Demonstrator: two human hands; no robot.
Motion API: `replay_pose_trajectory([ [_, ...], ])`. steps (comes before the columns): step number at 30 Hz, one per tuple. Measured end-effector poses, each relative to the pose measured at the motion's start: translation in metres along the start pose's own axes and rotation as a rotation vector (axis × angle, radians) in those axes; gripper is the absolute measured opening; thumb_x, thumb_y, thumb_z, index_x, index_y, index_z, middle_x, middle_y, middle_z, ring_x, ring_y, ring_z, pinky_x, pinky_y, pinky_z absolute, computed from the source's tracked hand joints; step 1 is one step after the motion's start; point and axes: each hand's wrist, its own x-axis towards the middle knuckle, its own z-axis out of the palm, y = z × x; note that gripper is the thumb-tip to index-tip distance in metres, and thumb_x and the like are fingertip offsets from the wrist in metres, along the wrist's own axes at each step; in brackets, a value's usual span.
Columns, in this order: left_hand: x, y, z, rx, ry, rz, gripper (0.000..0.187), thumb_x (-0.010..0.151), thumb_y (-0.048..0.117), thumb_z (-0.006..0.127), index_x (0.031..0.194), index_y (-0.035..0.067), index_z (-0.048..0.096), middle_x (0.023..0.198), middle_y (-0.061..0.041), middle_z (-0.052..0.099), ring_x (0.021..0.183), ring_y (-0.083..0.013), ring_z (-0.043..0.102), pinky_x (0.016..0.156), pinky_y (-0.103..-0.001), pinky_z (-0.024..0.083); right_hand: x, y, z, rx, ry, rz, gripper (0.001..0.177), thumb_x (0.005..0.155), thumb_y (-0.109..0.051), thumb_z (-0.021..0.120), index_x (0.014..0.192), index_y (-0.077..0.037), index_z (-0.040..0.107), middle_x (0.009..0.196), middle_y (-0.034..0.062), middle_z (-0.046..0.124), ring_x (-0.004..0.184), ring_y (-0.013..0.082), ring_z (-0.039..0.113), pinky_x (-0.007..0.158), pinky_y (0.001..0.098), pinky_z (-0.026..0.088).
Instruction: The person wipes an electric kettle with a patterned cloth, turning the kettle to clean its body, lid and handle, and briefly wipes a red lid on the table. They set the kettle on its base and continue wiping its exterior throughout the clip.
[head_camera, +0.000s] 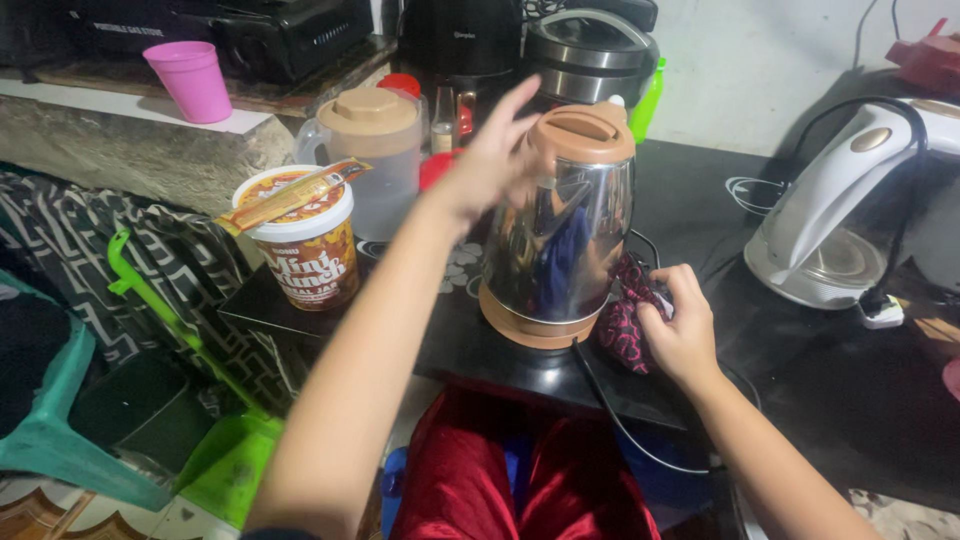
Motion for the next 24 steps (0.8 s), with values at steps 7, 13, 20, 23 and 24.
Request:
replay_pose_trajectory([
  [7, -0.070, -0.027, 0.068, 0.834, 0.447, 0.043, 0.162, 0.036, 0.034, 0.112, 0.160, 0.011, 0.010, 0.166, -0.034, 0.006, 0.149, -0.0431, 0.022, 0.119, -0.049, 0.028, 0.001, -0.009, -0.001, -0.009, 0.010, 0.011, 0.033, 0.081, -0.008, 0.066, 0.112, 0.002, 0.060, 0.101, 0.0162, 0.058, 0.088, 0.0324, 0.062, 0.079, 0.0370, 0.050],
  [13, -0.091, -0.032, 0.105, 0.600, 0.725, 0.270, 0.146, 0.048, 0.040, 0.103, 0.162, -0.002, 0.022, 0.160, -0.024, 0.043, 0.149, -0.0362, 0.046, 0.124, -0.044, 0.040, -0.003, -0.019, -0.002, -0.078, 0.040, -0.070, 0.030, 0.080, -0.007, 0.065, 0.109, 0.001, 0.061, 0.103, 0.0170, 0.058, 0.091, 0.0358, 0.063, 0.080, 0.0398, 0.051],
  [20, -0.078, -0.036, 0.092, 0.608, 0.730, 0.306, 0.128, 0.052, 0.039, 0.103, 0.154, -0.003, 0.038, 0.146, -0.021, 0.054, 0.138, -0.0331, 0.054, 0.118, -0.043, 0.045, 0.002, -0.014, -0.003, -0.051, 0.032, -0.117, 0.030, 0.078, -0.006, 0.064, 0.108, 0.002, 0.060, 0.102, 0.0173, 0.058, 0.092, 0.0366, 0.062, 0.083, 0.0406, 0.051],
  [23, -0.074, -0.029, 0.083, 0.541, 0.674, 0.399, 0.123, 0.054, 0.040, 0.101, 0.153, -0.004, 0.041, 0.146, -0.020, 0.057, 0.138, -0.0318, 0.059, 0.119, -0.042, 0.048, 0.003, -0.014, -0.007, -0.035, 0.030, -0.193, 0.029, 0.077, -0.004, 0.064, 0.105, 0.002, 0.059, 0.105, 0.0162, 0.059, 0.096, 0.0359, 0.063, 0.085, 0.0409, 0.052],
  [24, -0.075, -0.024, 0.078, 0.557, 0.656, 0.429, 0.124, 0.054, 0.039, 0.101, 0.153, -0.005, 0.040, 0.146, -0.021, 0.057, 0.138, -0.0324, 0.058, 0.119, -0.042, 0.047, 0.004, -0.017, -0.009, -0.049, 0.007, -0.237, 0.031, 0.073, -0.005, 0.064, 0.104, 0.000, 0.061, 0.105, 0.0154, 0.060, 0.095, 0.0350, 0.063, 0.084, 0.0405, 0.052],
])
